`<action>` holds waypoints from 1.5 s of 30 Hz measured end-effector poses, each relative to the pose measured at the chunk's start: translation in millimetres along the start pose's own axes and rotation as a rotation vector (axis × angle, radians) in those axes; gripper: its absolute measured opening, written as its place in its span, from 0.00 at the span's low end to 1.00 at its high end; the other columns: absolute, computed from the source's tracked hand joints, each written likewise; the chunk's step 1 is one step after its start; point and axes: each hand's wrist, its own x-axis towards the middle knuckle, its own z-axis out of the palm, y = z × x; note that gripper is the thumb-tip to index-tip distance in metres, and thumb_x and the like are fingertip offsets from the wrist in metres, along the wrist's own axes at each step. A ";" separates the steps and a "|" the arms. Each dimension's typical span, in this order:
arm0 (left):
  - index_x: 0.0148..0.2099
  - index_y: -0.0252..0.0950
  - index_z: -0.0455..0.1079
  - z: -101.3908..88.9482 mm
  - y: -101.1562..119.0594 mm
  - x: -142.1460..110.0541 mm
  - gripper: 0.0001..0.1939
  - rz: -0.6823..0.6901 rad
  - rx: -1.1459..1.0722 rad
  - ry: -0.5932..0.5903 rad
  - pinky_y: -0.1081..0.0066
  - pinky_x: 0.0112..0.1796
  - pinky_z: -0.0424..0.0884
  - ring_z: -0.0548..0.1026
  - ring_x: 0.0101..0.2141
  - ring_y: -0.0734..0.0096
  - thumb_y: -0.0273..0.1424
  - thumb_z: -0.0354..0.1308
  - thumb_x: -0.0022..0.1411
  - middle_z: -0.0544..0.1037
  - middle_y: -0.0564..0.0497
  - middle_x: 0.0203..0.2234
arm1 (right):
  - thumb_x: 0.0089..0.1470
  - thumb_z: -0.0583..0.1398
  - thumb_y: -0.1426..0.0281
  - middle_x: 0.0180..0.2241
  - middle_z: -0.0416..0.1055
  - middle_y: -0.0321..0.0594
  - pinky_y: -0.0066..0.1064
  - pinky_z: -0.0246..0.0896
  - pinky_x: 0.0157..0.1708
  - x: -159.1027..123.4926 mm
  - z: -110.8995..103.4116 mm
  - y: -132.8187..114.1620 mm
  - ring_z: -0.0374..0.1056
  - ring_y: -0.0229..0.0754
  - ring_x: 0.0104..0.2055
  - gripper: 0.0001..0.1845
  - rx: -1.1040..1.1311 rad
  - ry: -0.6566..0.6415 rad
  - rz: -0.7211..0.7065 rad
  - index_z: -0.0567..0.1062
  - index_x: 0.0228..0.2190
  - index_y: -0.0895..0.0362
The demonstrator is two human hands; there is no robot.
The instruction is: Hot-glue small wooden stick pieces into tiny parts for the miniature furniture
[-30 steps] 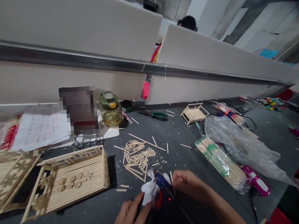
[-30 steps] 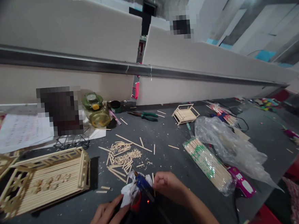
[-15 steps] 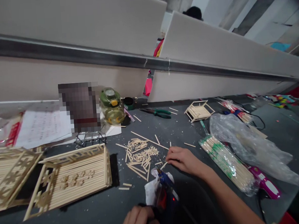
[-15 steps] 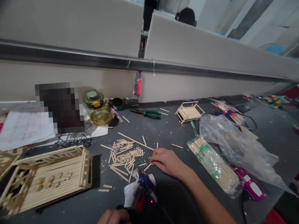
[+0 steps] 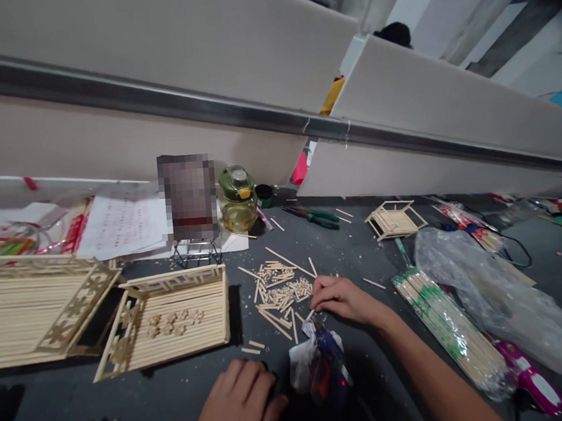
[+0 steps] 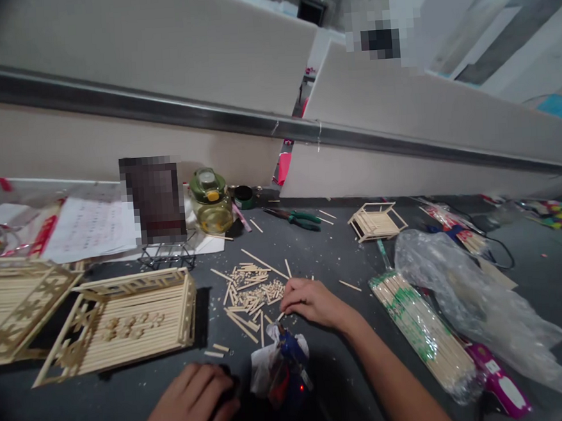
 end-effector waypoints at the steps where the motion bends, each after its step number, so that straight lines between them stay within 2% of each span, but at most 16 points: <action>1: 0.42 0.40 0.71 -4.7 -2.4 2.7 0.06 -0.019 0.026 0.012 0.68 0.35 0.71 0.73 0.36 0.64 0.33 0.56 0.62 0.77 0.50 0.35 | 0.60 0.58 0.69 0.34 0.71 0.38 0.27 0.61 0.37 0.0 2.4 -1.0 0.69 0.37 0.36 0.09 -0.007 0.003 -0.006 0.80 0.34 0.54; 4: 0.47 0.39 0.71 -7.7 -5.4 10.5 0.10 -0.020 0.087 0.026 0.66 0.38 0.72 0.72 0.40 0.62 0.33 0.54 0.63 0.76 0.47 0.42 | 0.59 0.59 0.69 0.34 0.71 0.39 0.28 0.61 0.38 10.2 11.9 -2.8 0.69 0.37 0.37 0.08 -0.027 0.064 -0.031 0.80 0.35 0.54; 8: 0.52 0.36 0.69 2.4 -4.5 21.3 0.17 0.020 0.155 0.000 0.62 0.41 0.72 0.71 0.44 0.57 0.32 0.57 0.61 0.74 0.44 0.50 | 0.58 0.60 0.69 0.34 0.72 0.38 0.28 0.61 0.38 27.0 13.9 -1.7 0.68 0.38 0.37 0.07 -0.057 0.145 -0.058 0.79 0.34 0.54; 11: 0.53 0.34 0.69 5.2 -2.6 31.2 0.16 -0.015 0.168 -0.041 0.59 0.42 0.72 0.70 0.44 0.56 0.30 0.54 0.62 0.73 0.42 0.51 | 0.58 0.60 0.69 0.34 0.72 0.37 0.28 0.60 0.37 26.0 5.0 2.2 0.68 0.38 0.36 0.06 -0.033 0.205 -0.058 0.79 0.34 0.53; 15: 0.55 0.35 0.68 2.6 -0.1 49.6 0.18 -0.060 0.192 -0.089 0.57 0.43 0.71 0.69 0.45 0.56 0.23 0.49 0.64 0.72 0.42 0.51 | 0.58 0.59 0.69 0.33 0.71 0.37 0.28 0.59 0.36 16.0 -2.2 8.5 0.68 0.38 0.35 0.06 -0.063 0.317 0.054 0.78 0.33 0.53; 17: 0.57 0.35 0.66 2.5 -0.6 59.1 0.20 -0.044 0.226 -0.106 0.55 0.45 0.70 0.67 0.49 0.53 0.23 0.50 0.63 0.69 0.43 0.56 | 0.58 0.59 0.69 0.32 0.71 0.36 0.28 0.58 0.35 13.6 -0.2 9.5 0.67 0.38 0.34 0.06 -0.103 0.331 0.104 0.78 0.33 0.53; 20: 0.57 0.35 0.66 4.1 -4.4 66.2 0.19 -0.034 0.256 -0.150 0.53 0.45 0.70 0.67 0.50 0.51 0.26 0.53 0.63 0.66 0.45 0.60 | 0.58 0.59 0.70 0.32 0.71 0.36 0.28 0.58 0.35 12.6 4.2 7.7 0.67 0.38 0.35 0.06 -0.104 0.273 0.092 0.77 0.32 0.53; 22: 0.56 0.35 0.67 6.0 -7.9 64.6 0.18 -0.052 0.276 -0.161 0.53 0.45 0.70 0.67 0.50 0.50 0.27 0.53 0.64 0.67 0.45 0.59 | 0.58 0.59 0.70 0.33 0.72 0.36 0.27 0.58 0.36 11.2 5.1 5.7 0.68 0.38 0.36 0.06 -0.080 0.252 0.070 0.77 0.33 0.53; 25: 0.56 0.31 0.67 9.8 -11.9 57.1 0.18 -0.078 0.306 -0.131 0.54 0.44 0.71 0.68 0.50 0.50 0.27 0.52 0.64 0.67 0.41 0.59 | 0.59 0.58 0.68 0.32 0.71 0.36 0.27 0.58 0.34 7.4 4.1 3.4 0.67 0.37 0.34 0.07 -0.088 0.288 0.101 0.77 0.33 0.53; 31: 0.56 0.30 0.66 13.8 -8.2 51.1 0.19 -0.006 0.254 -0.065 0.53 0.46 0.69 0.66 0.52 0.50 0.27 0.52 0.63 0.66 0.38 0.59 | 0.59 0.58 0.68 0.33 0.72 0.37 0.28 0.58 0.37 4.0 3.2 0.4 0.68 0.38 0.36 0.08 -0.118 0.252 0.106 0.77 0.32 0.53; 35: 0.55 0.32 0.67 10.0 -2.8 51.2 0.19 -0.015 0.241 -0.038 0.53 0.44 0.69 0.68 0.50 0.50 0.26 0.52 0.63 0.69 0.38 0.55 | 0.59 0.57 0.66 0.33 0.72 0.37 0.29 0.59 0.35 8.9 -3.8 2.2 0.68 0.38 0.34 0.09 -0.165 0.327 0.172 0.77 0.32 0.53; 38: 0.54 0.33 0.69 7.7 -1.2 50.0 0.18 -0.015 0.242 -0.062 0.53 0.43 0.70 0.69 0.48 0.50 0.24 0.51 0.62 0.71 0.39 0.53 | 0.58 0.57 0.66 0.33 0.72 0.37 0.28 0.58 0.34 17.2 -6.5 6.4 0.68 0.38 0.34 0.08 -0.227 0.374 0.232 0.77 0.32 0.53; 41: 0.54 0.32 0.69 7.2 -2.7 48.5 0.23 -0.013 0.261 -0.111 0.52 0.45 0.69 0.69 0.50 0.49 0.17 0.49 0.56 0.70 0.38 0.55 | 0.58 0.58 0.68 0.34 0.72 0.36 0.28 0.58 0.36 28.3 -2.7 9.0 0.68 0.38 0.36 0.07 -0.264 0.391 0.259 0.77 0.32 0.53; 45: 0.55 0.31 0.68 7.0 -6.9 47.1 0.31 -0.014 0.276 -0.125 0.55 0.48 0.68 0.68 0.52 0.52 0.12 0.46 0.49 0.70 0.39 0.56 | 0.59 0.57 0.69 0.34 0.72 0.36 0.27 0.58 0.39 42.6 3.2 4.0 0.68 0.38 0.38 0.08 -0.286 0.309 0.171 0.78 0.33 0.52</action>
